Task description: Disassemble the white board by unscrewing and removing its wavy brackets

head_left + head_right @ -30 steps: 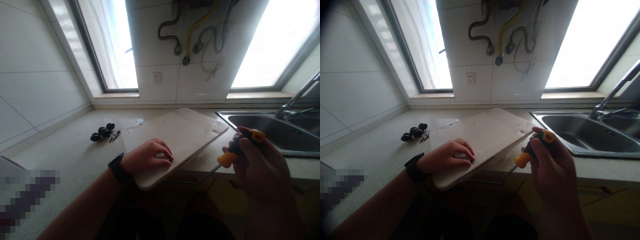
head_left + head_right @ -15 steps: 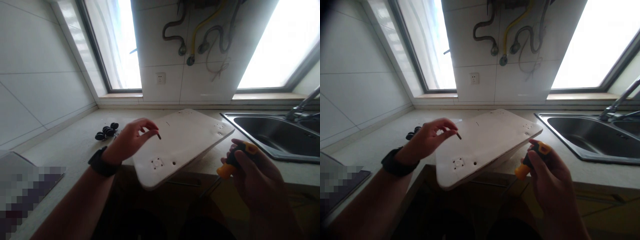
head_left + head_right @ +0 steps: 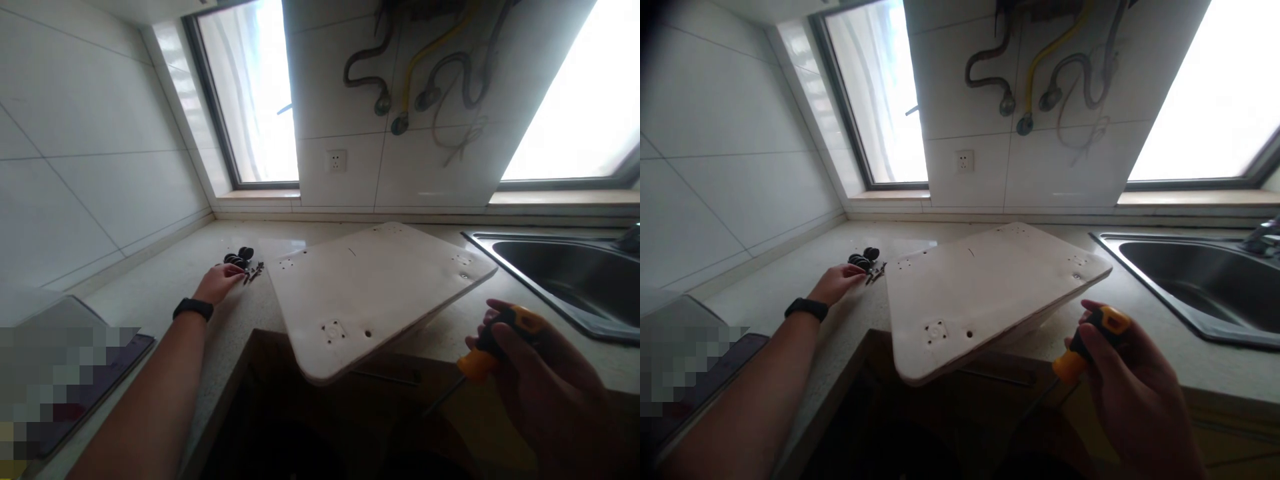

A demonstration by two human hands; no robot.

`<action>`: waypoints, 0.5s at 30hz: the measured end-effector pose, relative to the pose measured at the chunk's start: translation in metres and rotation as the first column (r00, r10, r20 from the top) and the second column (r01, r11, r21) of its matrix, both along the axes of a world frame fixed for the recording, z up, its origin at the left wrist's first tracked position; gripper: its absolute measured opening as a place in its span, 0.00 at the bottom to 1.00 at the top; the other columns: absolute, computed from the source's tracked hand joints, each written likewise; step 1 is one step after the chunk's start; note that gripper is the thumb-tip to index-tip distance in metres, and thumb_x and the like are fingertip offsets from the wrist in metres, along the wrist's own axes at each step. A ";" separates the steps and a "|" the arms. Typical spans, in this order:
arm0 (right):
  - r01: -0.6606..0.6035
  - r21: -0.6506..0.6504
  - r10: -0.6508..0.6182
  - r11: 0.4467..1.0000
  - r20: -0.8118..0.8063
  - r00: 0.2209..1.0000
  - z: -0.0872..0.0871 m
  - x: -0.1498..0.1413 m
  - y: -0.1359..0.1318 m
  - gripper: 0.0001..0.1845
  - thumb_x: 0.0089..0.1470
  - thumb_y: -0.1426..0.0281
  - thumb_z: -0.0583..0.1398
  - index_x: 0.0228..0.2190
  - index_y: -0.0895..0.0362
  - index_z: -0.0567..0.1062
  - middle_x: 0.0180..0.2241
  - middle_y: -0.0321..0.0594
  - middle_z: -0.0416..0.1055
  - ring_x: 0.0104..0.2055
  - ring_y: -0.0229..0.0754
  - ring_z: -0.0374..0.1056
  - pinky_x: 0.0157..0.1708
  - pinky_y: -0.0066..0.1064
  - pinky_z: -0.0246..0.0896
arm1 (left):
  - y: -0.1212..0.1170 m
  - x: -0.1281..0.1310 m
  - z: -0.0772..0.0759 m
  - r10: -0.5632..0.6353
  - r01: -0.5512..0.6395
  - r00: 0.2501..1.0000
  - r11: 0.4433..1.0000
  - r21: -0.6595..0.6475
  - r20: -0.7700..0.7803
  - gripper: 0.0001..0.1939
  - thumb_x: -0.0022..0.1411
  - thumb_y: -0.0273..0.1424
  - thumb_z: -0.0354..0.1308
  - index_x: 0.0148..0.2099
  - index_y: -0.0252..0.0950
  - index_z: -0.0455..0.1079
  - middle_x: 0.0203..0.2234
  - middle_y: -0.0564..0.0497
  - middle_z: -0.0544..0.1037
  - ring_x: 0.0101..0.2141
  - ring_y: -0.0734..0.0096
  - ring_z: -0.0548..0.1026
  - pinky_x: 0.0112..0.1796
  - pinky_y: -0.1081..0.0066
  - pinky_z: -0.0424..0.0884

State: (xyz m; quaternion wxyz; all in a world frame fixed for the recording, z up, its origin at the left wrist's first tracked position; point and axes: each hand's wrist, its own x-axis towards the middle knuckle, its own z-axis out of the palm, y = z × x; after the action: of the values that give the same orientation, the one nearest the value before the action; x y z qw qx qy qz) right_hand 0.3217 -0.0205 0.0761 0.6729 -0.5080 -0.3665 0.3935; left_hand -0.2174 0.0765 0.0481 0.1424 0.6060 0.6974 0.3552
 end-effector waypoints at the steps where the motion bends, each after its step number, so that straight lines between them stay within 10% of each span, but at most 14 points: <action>1: 0.003 0.001 -0.003 1.000 -0.001 1.000 0.000 0.000 0.000 0.31 0.41 0.54 0.75 0.48 0.44 0.80 0.42 0.36 0.73 0.34 0.36 0.73 0.29 0.16 0.73 | 0.000 0.001 -0.005 -0.004 0.004 1.000 1.000 -0.008 -0.009 0.23 0.54 0.47 0.64 0.43 0.34 0.80 0.41 0.42 0.83 0.42 0.54 0.79 0.47 0.61 0.72; 15: 0.045 0.025 -0.045 0.999 0.031 0.998 -0.005 0.002 -0.001 0.31 0.36 0.56 0.76 0.45 0.46 0.82 0.40 0.40 0.74 0.33 0.39 0.75 0.29 0.18 0.74 | -0.002 0.008 -0.015 0.070 -0.067 0.992 0.997 0.038 -0.108 0.23 0.59 0.46 0.60 0.48 0.33 0.79 0.42 0.41 0.82 0.43 0.51 0.78 0.46 0.62 0.71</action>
State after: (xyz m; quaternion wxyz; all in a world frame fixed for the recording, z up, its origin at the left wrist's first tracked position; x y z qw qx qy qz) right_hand 0.3240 -0.0218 0.0710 0.6819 -0.5140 -0.3705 0.3655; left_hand -0.2096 0.0745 0.0329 0.0812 0.6026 0.7183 0.3381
